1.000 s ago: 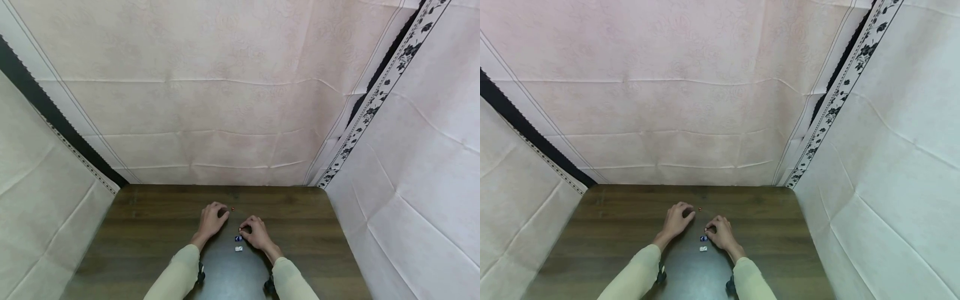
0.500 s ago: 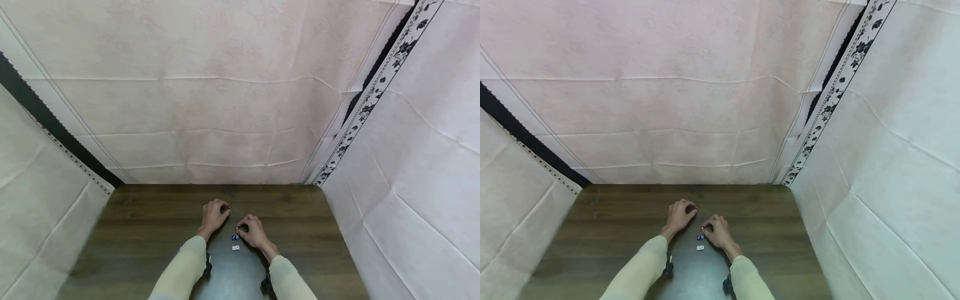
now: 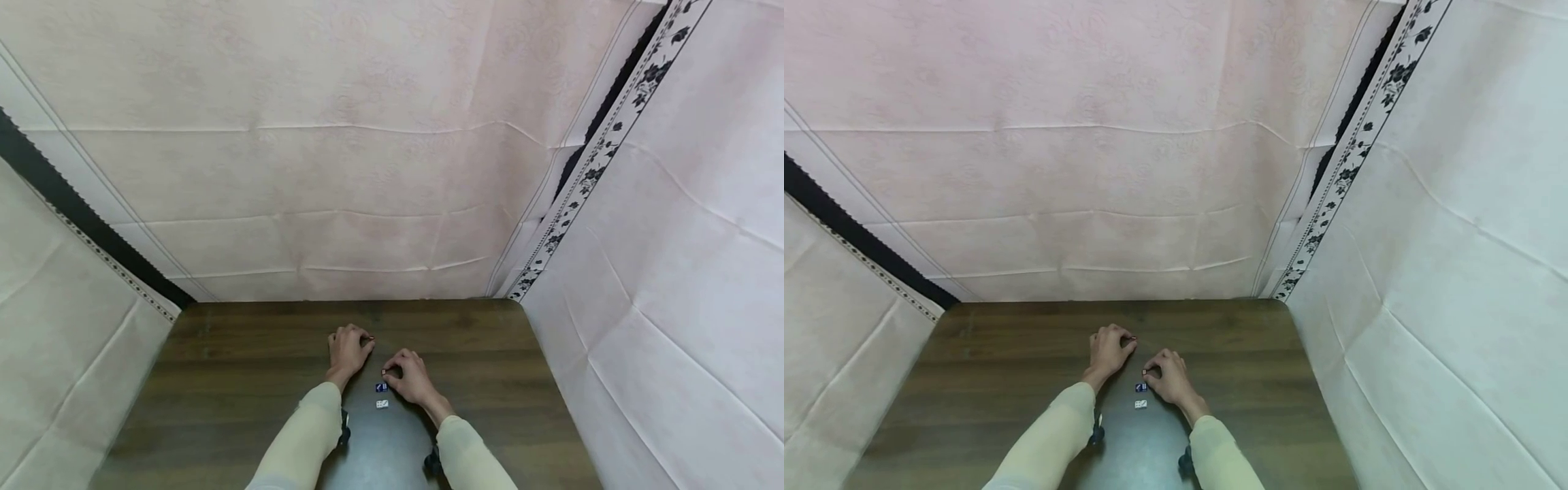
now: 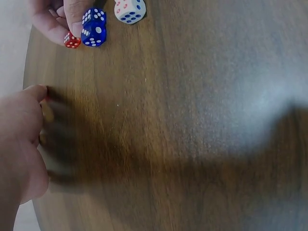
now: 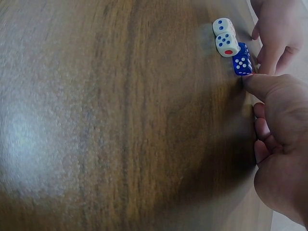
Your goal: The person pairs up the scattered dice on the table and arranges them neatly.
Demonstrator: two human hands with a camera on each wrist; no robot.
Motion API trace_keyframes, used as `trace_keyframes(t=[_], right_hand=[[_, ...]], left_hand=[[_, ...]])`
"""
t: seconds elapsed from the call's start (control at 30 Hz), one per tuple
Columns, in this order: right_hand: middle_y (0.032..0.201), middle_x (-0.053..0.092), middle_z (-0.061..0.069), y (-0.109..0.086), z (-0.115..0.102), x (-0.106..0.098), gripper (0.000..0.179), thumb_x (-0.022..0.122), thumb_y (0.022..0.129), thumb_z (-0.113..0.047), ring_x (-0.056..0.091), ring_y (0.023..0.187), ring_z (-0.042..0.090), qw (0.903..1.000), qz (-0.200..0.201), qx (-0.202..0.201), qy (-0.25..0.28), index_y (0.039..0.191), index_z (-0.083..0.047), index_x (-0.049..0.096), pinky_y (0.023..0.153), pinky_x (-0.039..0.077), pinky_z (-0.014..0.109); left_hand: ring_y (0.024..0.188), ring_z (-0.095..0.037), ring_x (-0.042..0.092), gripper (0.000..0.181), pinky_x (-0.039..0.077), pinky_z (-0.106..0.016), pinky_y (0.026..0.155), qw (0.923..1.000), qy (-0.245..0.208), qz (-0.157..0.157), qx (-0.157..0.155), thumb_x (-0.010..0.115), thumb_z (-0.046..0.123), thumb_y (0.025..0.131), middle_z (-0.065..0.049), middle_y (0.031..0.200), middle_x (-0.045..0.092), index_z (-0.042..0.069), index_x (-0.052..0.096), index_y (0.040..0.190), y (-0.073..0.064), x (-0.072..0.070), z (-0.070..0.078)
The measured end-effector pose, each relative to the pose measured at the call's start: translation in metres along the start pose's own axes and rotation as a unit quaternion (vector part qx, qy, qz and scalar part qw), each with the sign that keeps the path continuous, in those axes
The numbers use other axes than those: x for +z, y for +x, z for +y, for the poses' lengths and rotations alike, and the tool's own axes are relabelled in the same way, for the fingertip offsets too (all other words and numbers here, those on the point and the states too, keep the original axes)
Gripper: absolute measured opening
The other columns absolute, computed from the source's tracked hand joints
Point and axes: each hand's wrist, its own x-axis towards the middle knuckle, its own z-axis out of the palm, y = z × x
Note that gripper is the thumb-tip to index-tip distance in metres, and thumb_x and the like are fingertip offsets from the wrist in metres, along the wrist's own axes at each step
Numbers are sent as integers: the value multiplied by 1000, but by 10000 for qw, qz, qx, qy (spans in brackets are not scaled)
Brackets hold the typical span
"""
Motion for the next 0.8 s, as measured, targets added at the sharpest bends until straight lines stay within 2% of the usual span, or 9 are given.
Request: trace_keyframes(t=[0.23,0.47,0.6,0.8], right_hand=[[120,70,4,0,-5,0,8,84,104,-17,63,116,27,9999,38,-109,110,112,-15,85,109,47,57],[120,71,4,-1,-3,2,8,84,104,-18,64,116,26,9998,61,-153,91,112,-16,85,110,47,57],[122,70,3,-2,1,2,9,83,105,-18,63,116,25,9998,45,-169,109,113,-17,85,109,47,56],[124,69,4,-2,4,3,11,82,105,-19,63,118,26,9997,3,-175,142,116,-16,84,110,46,58]], left_hand=[[119,-39,68,9,45,-68,112,9998,-60,167,48,86,24,102,-11,120,80,16,88,107,-1,2,-5],[114,-36,69,5,45,-67,108,9989,-188,324,291,88,22,100,-7,115,80,18,88,102,-7,4,-14],[112,-33,71,5,45,-65,107,9977,-280,249,561,90,23,99,-4,113,81,19,88,101,-11,-2,-15],[113,-34,71,7,43,-66,112,9947,-586,-99,838,89,22,100,-5,114,81,16,88,104,-21,-16,-10]])
